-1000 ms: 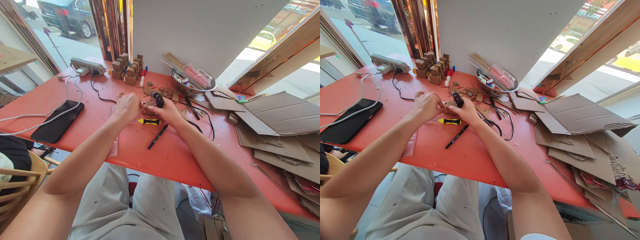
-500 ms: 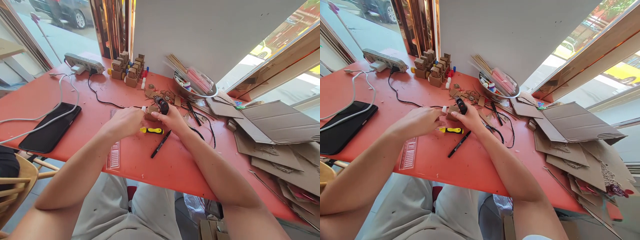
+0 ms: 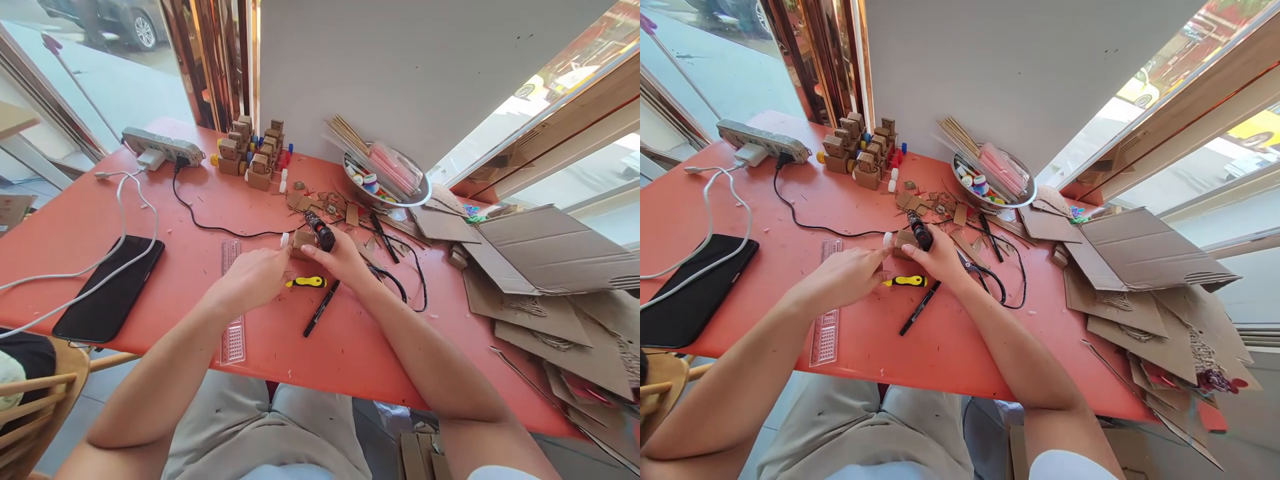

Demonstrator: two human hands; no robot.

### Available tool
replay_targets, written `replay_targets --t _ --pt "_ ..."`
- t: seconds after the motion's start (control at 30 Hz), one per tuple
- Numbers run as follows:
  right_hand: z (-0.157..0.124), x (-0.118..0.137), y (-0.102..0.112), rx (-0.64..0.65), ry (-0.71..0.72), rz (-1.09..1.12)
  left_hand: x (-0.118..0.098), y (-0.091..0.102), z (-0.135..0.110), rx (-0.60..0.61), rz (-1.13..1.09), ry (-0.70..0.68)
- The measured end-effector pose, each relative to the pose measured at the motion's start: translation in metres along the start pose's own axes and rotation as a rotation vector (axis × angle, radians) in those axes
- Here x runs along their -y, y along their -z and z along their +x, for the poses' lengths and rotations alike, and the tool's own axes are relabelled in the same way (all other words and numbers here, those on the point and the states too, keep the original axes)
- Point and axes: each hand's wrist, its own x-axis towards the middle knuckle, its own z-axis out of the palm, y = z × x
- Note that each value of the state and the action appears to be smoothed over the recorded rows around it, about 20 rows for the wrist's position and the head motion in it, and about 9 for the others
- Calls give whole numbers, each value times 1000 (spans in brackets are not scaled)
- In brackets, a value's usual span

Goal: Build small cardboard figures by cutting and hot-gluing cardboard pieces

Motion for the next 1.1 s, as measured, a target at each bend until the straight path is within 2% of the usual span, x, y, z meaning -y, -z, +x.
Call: replay_targets --t 0.1,0.17,0.27,0.37,0.47,0.6,0.67,0.73,0.83,0.97,1.1 --pt "-1 -1 -1 6 -13 12 -7 6 -5 97 69 44" --pt "-1 -2 -3 9 -26 16 -8 8 -7 131 87 27" --pt "-3 -4 -5 3 -37 16 -4 9 -9 134 95 0" --pt "-4 -3 -6 3 -40 12 4 7 -10 84 96 1" --pt "-5 -1 -7 10 -28 21 14 0 -6 -28 48 -4" --pt "-4 0 -7 22 -32 15 31 -14 9 -467 -148 -192" --pt "-3 -1 -7 28 -26 22 39 -22 19 -605 -233 -265" --pt "-3 -1 -8 32 -19 26 46 -29 29 -625 -284 -307" --pt "-1 -2 -9 45 2 21 52 -35 39 -589 -315 -350" --pt "2 -4 -12 48 47 31 56 -40 47 -639 -350 -431" --pt "5 -7 -8 43 64 89 59 -42 52 -664 -345 -424"
